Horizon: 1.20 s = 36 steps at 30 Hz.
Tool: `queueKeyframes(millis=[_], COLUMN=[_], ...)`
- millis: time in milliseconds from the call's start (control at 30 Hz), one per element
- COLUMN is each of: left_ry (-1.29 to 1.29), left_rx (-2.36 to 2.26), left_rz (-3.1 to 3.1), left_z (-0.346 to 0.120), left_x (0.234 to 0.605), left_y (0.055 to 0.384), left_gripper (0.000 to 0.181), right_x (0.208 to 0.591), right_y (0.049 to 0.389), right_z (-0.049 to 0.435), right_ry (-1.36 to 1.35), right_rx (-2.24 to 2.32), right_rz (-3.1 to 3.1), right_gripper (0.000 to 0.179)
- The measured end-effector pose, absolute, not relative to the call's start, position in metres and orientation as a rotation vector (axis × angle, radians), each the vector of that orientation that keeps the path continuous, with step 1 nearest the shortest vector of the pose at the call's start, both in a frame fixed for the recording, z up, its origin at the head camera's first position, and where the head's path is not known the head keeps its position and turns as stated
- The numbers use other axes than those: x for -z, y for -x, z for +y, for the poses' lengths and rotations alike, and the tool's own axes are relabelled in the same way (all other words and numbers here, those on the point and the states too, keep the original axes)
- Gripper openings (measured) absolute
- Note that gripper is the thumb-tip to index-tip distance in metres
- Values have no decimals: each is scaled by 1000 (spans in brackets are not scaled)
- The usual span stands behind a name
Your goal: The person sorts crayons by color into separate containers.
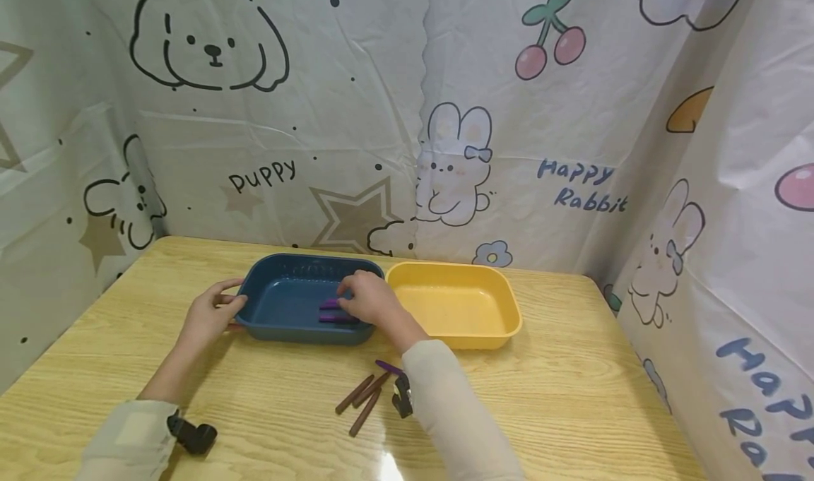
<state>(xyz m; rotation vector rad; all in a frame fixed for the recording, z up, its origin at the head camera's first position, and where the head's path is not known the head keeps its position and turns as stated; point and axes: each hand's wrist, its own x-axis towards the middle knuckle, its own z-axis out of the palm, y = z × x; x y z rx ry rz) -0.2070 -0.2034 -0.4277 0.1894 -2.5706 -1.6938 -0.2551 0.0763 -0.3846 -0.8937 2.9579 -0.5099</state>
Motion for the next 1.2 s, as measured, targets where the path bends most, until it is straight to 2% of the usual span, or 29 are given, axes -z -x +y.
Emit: queueKeyframes(millis=[1200], left_ry=[-191], left_rx=[1702], left_rz=[-2561], left_z=[-203], left_x=[428], left_y=[207], left_gripper=[48], right_x=[367], right_y=[207], right_z=[126], right_ry=[728], right_rx=[805], right_rz=[3019], right_gripper=[13])
